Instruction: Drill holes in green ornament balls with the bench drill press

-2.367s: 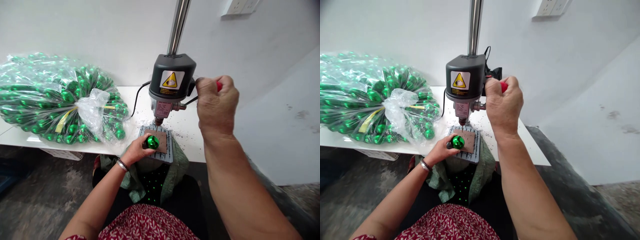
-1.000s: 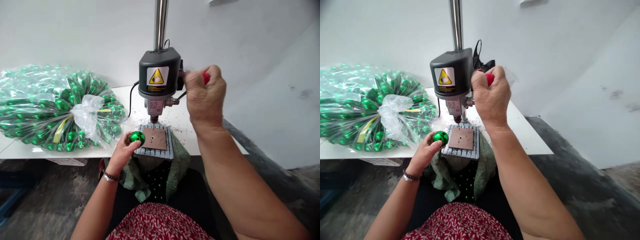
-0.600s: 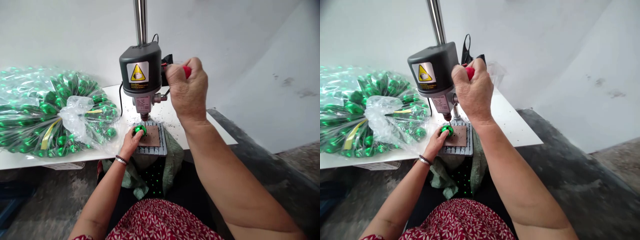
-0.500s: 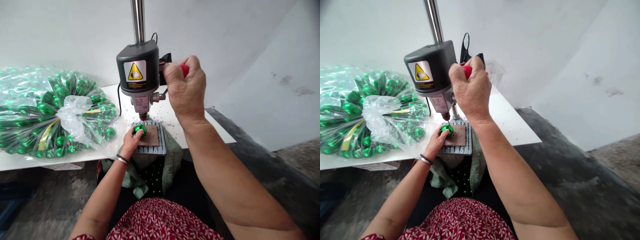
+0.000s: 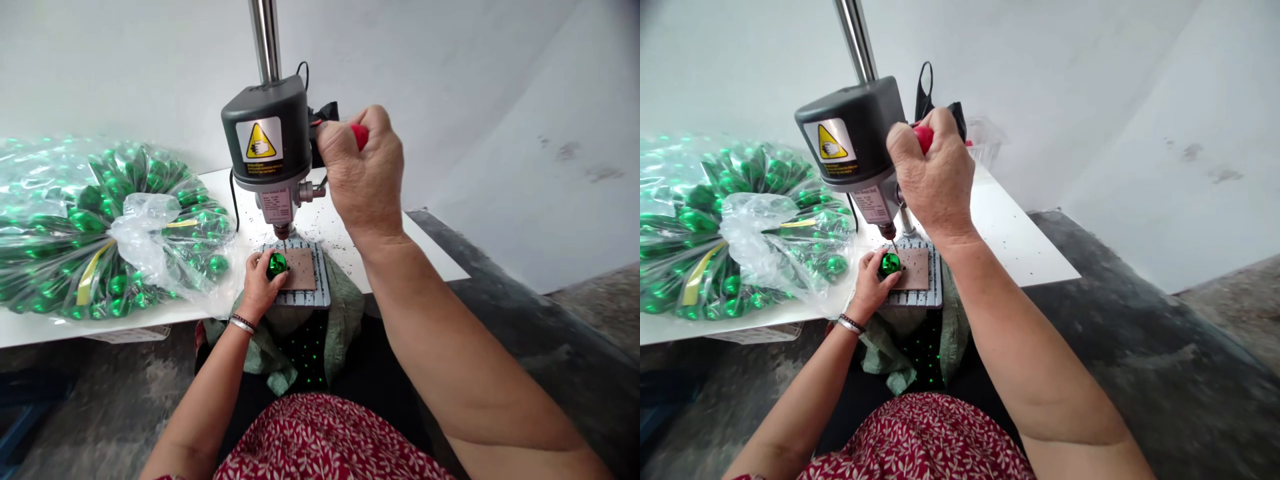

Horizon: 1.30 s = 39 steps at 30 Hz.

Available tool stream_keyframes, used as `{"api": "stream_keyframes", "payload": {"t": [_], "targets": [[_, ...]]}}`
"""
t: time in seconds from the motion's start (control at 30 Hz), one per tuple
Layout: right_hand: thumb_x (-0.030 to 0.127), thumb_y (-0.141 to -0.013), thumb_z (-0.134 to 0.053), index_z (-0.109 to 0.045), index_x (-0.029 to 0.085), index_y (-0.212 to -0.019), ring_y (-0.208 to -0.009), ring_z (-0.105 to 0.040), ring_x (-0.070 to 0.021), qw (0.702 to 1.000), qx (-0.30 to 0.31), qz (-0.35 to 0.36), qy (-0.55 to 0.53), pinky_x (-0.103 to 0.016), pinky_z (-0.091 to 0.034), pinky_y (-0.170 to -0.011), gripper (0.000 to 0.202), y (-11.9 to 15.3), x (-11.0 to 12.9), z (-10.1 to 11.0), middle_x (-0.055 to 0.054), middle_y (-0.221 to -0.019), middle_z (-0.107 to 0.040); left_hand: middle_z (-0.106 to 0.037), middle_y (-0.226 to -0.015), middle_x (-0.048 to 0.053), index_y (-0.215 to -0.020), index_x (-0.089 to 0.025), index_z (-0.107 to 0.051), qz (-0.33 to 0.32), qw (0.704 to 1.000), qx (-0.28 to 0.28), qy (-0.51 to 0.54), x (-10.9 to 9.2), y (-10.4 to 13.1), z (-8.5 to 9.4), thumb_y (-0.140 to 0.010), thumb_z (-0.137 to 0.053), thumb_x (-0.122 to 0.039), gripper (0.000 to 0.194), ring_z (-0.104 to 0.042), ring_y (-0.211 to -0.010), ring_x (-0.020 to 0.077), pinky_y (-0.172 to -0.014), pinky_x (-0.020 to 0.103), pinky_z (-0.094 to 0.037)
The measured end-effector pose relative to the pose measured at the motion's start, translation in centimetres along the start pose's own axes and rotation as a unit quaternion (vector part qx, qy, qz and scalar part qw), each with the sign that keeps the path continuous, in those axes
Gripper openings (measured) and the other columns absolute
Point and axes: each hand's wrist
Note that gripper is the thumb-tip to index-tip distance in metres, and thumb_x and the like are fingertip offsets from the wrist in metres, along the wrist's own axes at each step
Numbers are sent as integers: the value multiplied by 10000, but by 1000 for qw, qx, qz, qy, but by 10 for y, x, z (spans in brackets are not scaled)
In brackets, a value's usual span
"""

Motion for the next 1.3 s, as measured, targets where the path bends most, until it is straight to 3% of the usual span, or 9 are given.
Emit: {"api": "stream_keyframes", "payload": {"t": [0.13,0.27,0.5,0.7,0.93,1.0,1.3], "targets": [[280,-859,-578,-328,197,-671,-614,-313,-34,1000,0,-7,10,-221,-315,-662,324,0,1,0,78,-620,-332,-567,-1306,127,-1347,-212,-538,-40,998,52,-15,0,5,6,-893,-579,-338,473,-540,-1221,268,-1080,452,-398],[277,-865,-568,-310,196,-663,-623,-307,-36,1000,1,-9,18,-217,-318,-671,337,0,2,0,77,-619,-325,-654,-1225,98,-1376,-228,-496,-12,996,84,-4,-6,6,10,-930,-493,-346,461,-590,-1142,264,-1055,468,-389],[316,-860,-536,-340,189,-682,-618,-308,-14,999,2,-2,32,-193,-308,-684,294,0,1,0,81,-624,-332,-682,-1149,40,-1280,-262,-583,58,995,35,78,-7,-7,4,-842,-620,-345,447,-594,-1136,233,-1051,401,-409],[333,-862,-521,-323,188,-678,-620,-301,-5,999,5,-2,39,-186,-306,-695,307,1,3,1,77,-631,-314,-689,-1136,26,-1244,-284,-620,45,995,25,80,-5,-11,-2,-806,-671,-316,442,-599,-1141,229,-1044,390,-424],[305,-863,-561,-329,187,-681,-620,-309,-14,999,7,-3,34,-196,-308,-663,318,0,3,2,79,-626,-325,-627,-1266,112,-1332,-192,-567,23,997,31,67,-5,-13,-3,-731,-747,-301,637,-545,-1250,286,-1128,449,-368],[313,-867,-547,-327,185,-685,-615,-306,-9,999,11,-6,39,-187,-309,-668,313,0,3,2,77,-629,-313,-601,-1292,121,-1303,-178,-582,23,996,36,82,-3,-15,-2,-720,-749,-294,617,-538,-1259,278,-1132,433,-373],[341,-878,-519,-324,177,-702,-603,-303,12,998,10,-5,56,-163,-321,-678,310,1,4,2,75,-648,-296,-632,-1117,62,-1152,-180,-571,22,987,59,144,-4,-18,-2,-674,-769,-253,522,-613,-1032,214,-969,374,-485]]}}
Point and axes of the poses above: each hand's wrist, its own y-axis away from the middle knuckle, its own z-axis out of the back of the hand, x = y × z
